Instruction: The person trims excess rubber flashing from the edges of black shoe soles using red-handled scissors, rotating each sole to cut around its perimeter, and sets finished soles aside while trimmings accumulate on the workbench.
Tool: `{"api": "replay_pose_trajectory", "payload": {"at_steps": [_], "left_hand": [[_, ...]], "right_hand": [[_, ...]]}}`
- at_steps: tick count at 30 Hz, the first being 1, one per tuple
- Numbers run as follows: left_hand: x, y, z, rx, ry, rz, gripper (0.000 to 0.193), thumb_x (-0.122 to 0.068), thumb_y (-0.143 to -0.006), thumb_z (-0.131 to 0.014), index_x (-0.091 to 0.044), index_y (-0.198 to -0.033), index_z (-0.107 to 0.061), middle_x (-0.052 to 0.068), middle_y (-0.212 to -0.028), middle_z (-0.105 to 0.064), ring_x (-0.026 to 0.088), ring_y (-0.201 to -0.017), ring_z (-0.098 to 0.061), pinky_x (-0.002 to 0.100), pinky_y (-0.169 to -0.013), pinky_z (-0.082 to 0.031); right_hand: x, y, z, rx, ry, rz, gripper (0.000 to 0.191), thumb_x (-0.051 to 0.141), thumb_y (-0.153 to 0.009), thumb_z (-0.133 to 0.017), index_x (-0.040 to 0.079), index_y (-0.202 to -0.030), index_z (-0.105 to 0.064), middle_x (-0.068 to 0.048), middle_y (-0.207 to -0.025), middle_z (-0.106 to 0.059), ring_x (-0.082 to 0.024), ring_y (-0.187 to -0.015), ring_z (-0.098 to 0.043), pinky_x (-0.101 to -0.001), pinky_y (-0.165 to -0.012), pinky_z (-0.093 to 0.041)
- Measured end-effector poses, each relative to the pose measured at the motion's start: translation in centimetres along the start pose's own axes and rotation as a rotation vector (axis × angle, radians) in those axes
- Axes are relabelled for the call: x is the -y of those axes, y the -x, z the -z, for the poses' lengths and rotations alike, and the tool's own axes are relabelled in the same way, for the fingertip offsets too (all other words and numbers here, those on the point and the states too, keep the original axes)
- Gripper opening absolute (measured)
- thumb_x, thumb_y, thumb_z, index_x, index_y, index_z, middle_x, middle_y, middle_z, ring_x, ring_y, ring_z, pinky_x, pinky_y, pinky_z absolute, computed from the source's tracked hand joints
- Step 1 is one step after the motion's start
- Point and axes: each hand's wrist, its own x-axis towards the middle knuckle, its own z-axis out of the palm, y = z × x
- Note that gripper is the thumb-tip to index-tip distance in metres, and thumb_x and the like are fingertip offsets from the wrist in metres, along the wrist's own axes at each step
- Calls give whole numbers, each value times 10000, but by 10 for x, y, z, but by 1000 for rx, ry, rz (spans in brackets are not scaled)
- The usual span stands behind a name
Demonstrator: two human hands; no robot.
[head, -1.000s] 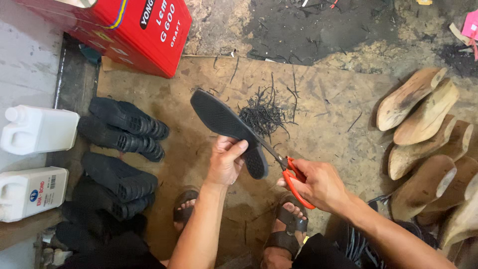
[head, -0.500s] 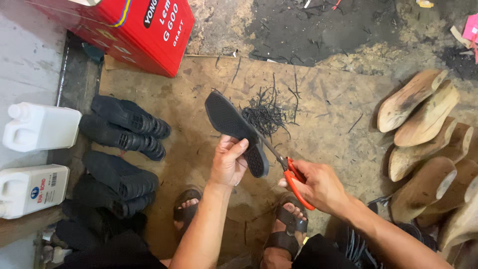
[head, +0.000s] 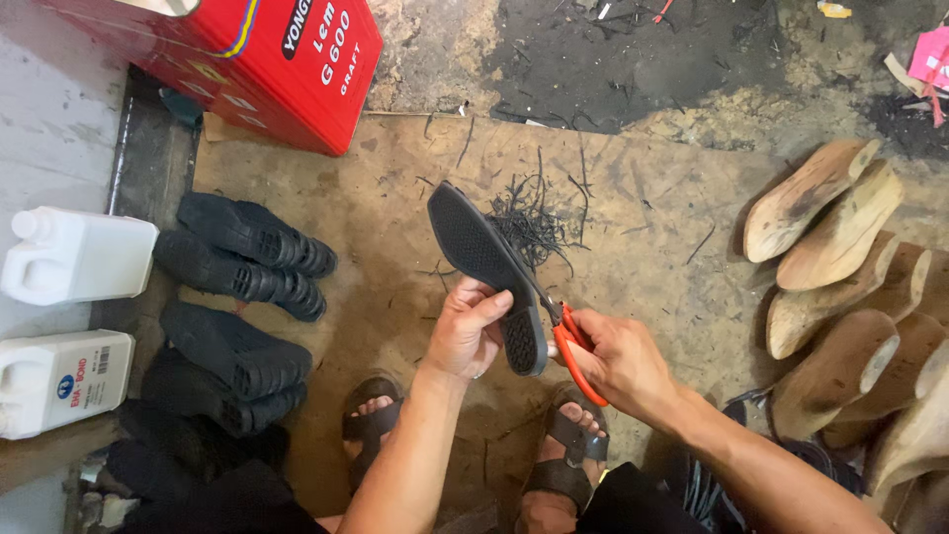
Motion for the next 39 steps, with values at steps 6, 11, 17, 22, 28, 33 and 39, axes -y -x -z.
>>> {"api": "replay_pose_trajectory", "payload": {"at_steps": [6,11,17,22,28,33,39], "left_hand": [[3,-5,0,55,39,-62,258,32,-984,-631,-24,-1235,-657,100,-1135,-728,189,-1030,-696,364,-944,-569],[6,-6,-4,5,-41,-26,286,21,-969,-627,-36,-1249,-631,104,-1158,-712,221,-1042,-694,411,-926,-575],[-14,-12,-1,-23,4,-168,362,-42,-993,-571,-106,-1349,-558,101,-1242,-692,243,-1077,-692,414,-896,-562],[-29,-14,8,-20,24,-275,399,1,-1017,-562,-119,-1397,-538,88,-1291,-662,237,-1162,-663,411,-967,-544],[-27,-12,4,17,17,-280,382,6,-1023,-562,-94,-1391,-538,108,-1300,-656,257,-1187,-657,451,-1016,-547],[-20,-10,1,60,5,-259,433,27,-1000,-571,-103,-1412,-546,93,-1296,-656,243,-1186,-655,455,-1006,-550],[-12,-6,5,66,-27,-231,432,46,-995,-573,-87,-1405,-545,99,-1317,-658,247,-1205,-651,462,-1043,-545]], "right_hand": [[-10,1,-3,25,-260,-160,306,296,-861,-780,44,-1032,-741,-15,-606,-637,-89,-564,-504,-320,-484,-442],[-14,5,-9,109,-575,-206,296,204,-847,-807,45,-1082,-722,82,-744,-649,-22,-663,-551,-246,-569,-470],[-14,3,-8,65,-322,-155,241,242,-821,-829,57,-932,-722,28,-614,-591,-41,-576,-472,-282,-489,-409],[-8,1,-6,-34,-10,-103,361,367,-770,-856,59,-879,-702,-91,-560,-567,-167,-489,-493,-347,-481,-431],[-1,-5,3,-90,181,-29,495,501,-704,-845,58,-849,-679,-116,-599,-604,-289,-512,-596,-423,-502,-463],[4,-7,8,-229,306,229,533,541,-705,-831,61,-872,-669,-129,-647,-627,-370,-578,-627,-453,-522,-475],[10,-7,10,-108,235,46,513,557,-698,-810,89,-859,-673,-115,-549,-599,-349,-521,-629,-457,-496,-469]]}}
